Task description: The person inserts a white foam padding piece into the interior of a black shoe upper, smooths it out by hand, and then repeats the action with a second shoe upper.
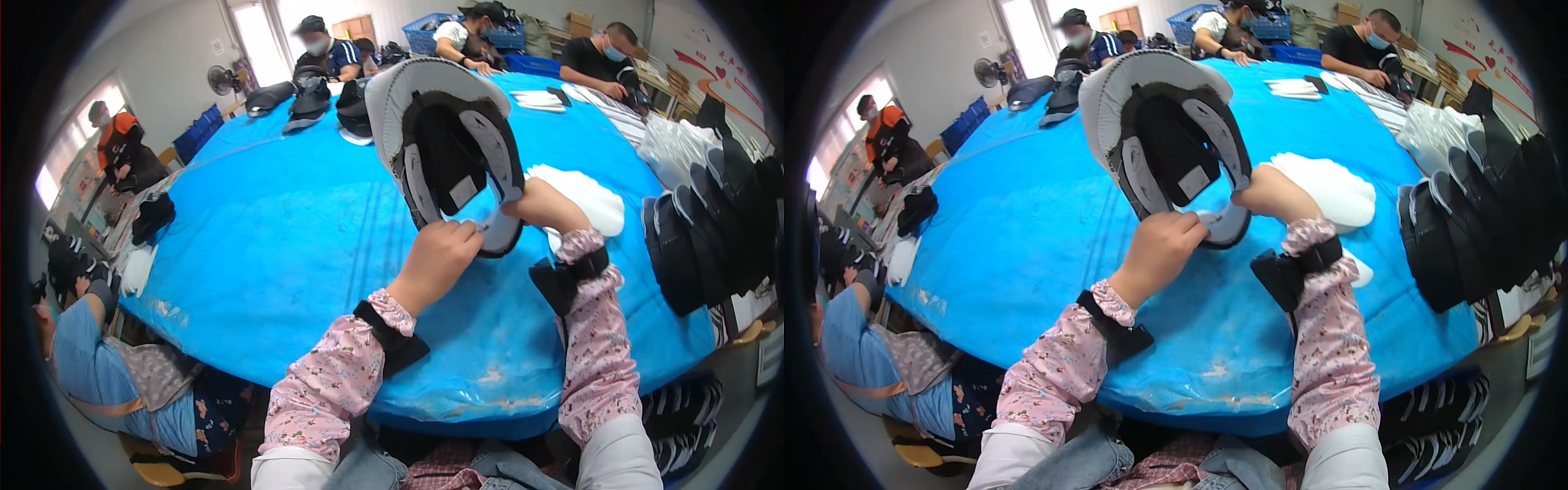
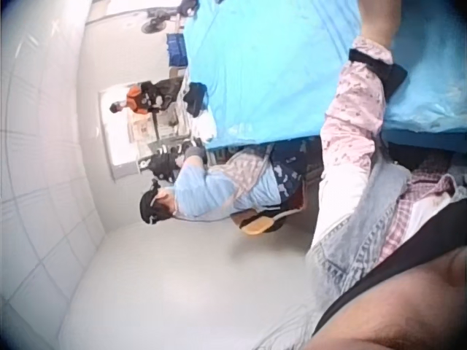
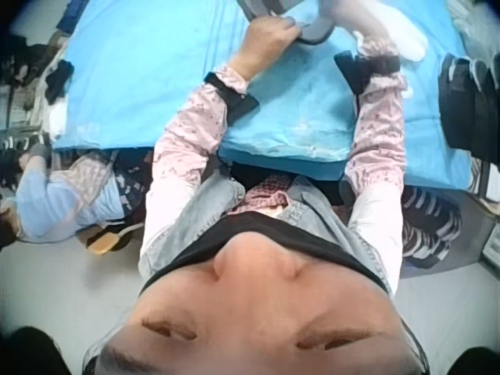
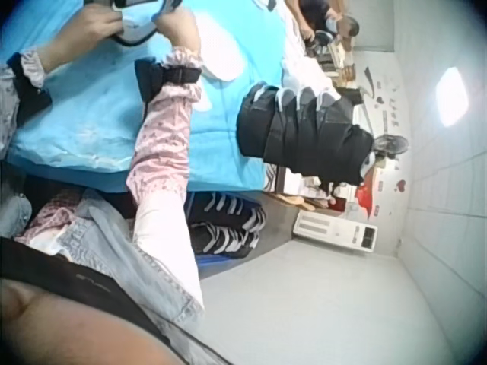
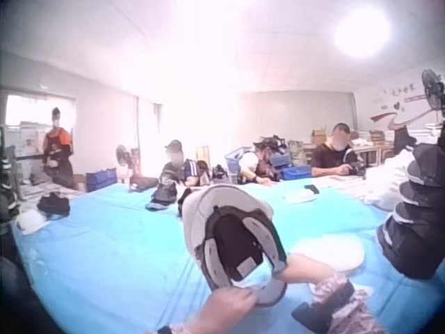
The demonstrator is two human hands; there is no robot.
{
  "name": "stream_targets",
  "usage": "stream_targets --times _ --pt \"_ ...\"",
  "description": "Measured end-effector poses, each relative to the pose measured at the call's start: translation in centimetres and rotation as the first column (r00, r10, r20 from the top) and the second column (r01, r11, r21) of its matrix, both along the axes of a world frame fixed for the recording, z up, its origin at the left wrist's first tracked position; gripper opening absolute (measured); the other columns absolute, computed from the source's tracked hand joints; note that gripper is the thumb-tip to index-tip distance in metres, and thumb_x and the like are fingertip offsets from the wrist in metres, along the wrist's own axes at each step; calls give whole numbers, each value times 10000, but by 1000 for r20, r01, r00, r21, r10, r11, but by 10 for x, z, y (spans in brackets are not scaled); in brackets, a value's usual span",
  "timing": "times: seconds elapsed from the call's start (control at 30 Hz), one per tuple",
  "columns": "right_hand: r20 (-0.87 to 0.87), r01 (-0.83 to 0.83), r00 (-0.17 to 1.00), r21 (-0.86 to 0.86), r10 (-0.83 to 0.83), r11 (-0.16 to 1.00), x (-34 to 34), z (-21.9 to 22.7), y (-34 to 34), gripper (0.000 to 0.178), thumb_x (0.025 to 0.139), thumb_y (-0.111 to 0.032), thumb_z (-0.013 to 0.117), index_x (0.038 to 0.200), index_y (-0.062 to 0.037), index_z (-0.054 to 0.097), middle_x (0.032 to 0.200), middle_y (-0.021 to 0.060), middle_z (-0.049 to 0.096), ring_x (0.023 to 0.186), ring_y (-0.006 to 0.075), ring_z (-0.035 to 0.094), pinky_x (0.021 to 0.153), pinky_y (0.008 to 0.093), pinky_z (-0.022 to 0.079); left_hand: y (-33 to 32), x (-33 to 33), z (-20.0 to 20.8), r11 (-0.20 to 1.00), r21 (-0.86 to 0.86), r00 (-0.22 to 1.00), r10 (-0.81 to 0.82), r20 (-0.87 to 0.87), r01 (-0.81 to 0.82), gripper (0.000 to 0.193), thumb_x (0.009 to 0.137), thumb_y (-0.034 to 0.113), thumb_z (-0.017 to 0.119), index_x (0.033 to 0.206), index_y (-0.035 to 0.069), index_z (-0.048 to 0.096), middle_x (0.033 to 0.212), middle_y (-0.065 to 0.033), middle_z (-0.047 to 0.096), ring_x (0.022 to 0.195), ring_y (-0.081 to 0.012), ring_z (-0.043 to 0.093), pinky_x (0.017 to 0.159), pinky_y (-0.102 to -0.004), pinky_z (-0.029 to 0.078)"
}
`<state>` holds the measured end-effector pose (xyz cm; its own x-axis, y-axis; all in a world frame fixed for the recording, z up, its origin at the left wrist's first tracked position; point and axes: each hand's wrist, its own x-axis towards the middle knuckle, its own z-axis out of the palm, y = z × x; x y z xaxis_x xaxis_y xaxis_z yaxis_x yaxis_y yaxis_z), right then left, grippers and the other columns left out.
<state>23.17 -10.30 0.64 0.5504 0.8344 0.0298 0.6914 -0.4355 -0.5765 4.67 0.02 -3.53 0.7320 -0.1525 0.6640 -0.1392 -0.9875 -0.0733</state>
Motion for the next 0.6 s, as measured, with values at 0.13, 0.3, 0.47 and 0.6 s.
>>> stream_targets --times 0.13,0.3,0.47,0.6 --pt "383 114 882 396 -276 911 -41 52 -24 496 732 -460 657 666 30 623 635 159 603 631 269 608 573 341 455 -3 -11 17 981 -183 997 -53 52 61 139 659 83 655 781 70 589 724 -70 559 673 -240 570 592 -331 438" --pt "428 -271 902 484 44 832 -94 86 -36 362 834 -297 612 661 10 534 608 79 524 543 173 463 535 280 371 -4 -32 76 647 -748 945 -314 -86 147 203 750 166 698 812 4 592 655 -101 558 565 -177 506 531 -303 403" --pt "75 -262 948 738 310 622 -102 88 -45 444 870 -330 564 608 26 522 499 62 452 424 122 389 408 303 268 -8 -42 122 610 -752 827 -538 -164 248 165 775 93 680 837 -4 563 712 -17 526 675 -89 449 611 -253 391" --pt "135 -210 977 723 165 658 -115 85 -47 455 920 -245 508 564 38 488 442 76 309 407 64 255 373 301 204 -16 -57 135 543 -826 850 -498 -173 149 167 878 158 557 847 -5 548 730 -40 524 675 -81 446 596 -249 382"
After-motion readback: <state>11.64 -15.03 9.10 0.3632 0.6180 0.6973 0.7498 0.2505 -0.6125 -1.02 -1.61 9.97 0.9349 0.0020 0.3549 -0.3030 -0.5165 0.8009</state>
